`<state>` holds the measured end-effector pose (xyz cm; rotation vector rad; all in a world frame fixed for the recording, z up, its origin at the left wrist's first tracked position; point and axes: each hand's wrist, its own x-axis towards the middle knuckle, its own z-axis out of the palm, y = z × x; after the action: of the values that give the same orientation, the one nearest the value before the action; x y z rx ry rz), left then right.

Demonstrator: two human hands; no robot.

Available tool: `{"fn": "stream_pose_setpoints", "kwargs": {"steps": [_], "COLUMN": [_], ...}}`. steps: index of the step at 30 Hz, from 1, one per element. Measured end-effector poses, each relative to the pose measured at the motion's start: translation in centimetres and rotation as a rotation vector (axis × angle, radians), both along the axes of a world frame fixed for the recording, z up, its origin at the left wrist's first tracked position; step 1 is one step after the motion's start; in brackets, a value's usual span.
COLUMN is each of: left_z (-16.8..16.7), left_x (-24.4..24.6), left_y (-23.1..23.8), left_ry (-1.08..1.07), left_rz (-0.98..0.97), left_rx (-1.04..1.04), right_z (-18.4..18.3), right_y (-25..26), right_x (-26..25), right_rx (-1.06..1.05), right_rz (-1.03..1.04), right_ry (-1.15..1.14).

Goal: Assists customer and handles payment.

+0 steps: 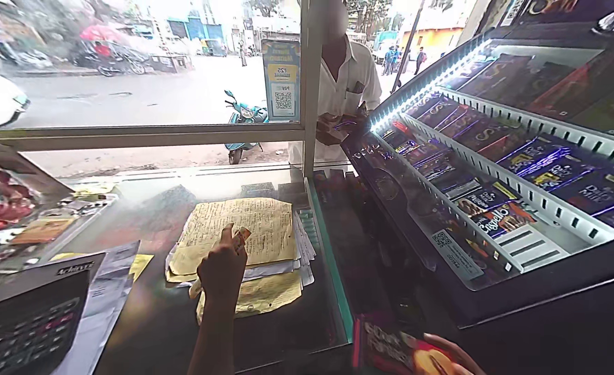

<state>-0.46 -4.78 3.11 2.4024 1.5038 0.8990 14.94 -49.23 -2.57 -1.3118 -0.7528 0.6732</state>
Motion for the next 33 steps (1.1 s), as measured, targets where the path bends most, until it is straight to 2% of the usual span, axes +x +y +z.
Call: {"fn": "stream_pose_setpoints", "kwargs": {"steps": [3, 5, 7, 9, 10, 14, 16, 18, 19, 21, 23, 25, 28, 31, 33], "left_z": [1.9, 2.0, 1.1, -0.1, -0.4, -0.4, -0.3, -0.4, -0.3, -0.2, 0.0, 0.1, 0.2, 1.0, 1.9], "left_x": [-1.0, -1.8, -1.9, -1.9, -2.0, -2.3, -2.4, -2.6, -2.7, -3.0, -2.9, -2.8, -1.6, -0.2, 0.5], "left_y": [-3.4, -6.2, -7.8, -8.5, -8.9, -10.6, -10.9, -11.3, -11.6, -12.2, -13.1, -14.1, -14.5, -14.3, -14.4], "left_ry": [-0.050, -0.075, -0.186, -0.303, -0.349, -0.439, -0.457, -0.512, -0.561, -0.715, -0.928, -1.049, -1.058, -0.876, -0.791], "left_rz": [-0.144, -0.435, -0.822, -1.063, -1.088, -0.868, -0.823, -0.816, -0.832, -0.893, -0.868, -0.810, -0.855, -0.824, -0.796], "left_rx": [0.017, -0.093, -0.220, -0.356, -0.396, -0.417, -0.433, -0.469, -0.521, -0.721, -0.952, -1.128, -1.197, -1.179, -1.279], "right_z": [0.9, 1.6, 2.7, 3.5, 3.7, 3.6, 3.7, 4.1, 4.4, 4.7, 4.7, 4.1, 3.0, 2.8, 3.0], "right_y": [6.1, 8.6, 10.5, 12.0, 12.5, 13.3, 13.7, 13.9, 13.9, 13.8, 13.9, 14.1, 14.6, 15.0, 14.9], "right_x": [-1.1, -1.1, -1.1, -0.8, -0.6, 0.8, 1.1, 0.3, -0.2, -1.1, -2.1, -3.3, -4.5, -5.3, -5.9], "right_rx": [0.037, 0.030, 0.020, -0.027, -0.051, -0.087, -0.070, -0.009, 0.064, 0.213, 0.269, 0.304, 0.358, 0.433, 0.447], "right_rz": [0.016, -0.041, -0.040, -0.010, 0.021, 0.280, 0.338, 0.210, 0.120, -0.049, -0.246, -0.322, -0.365, -0.377, -0.319], "right_ry": [0.139, 0.270, 0.436, 0.559, 0.586, 0.646, 0.640, 0.493, 0.325, -0.236, -0.787, -1.070, -1.179, -1.180, -1.197]}}
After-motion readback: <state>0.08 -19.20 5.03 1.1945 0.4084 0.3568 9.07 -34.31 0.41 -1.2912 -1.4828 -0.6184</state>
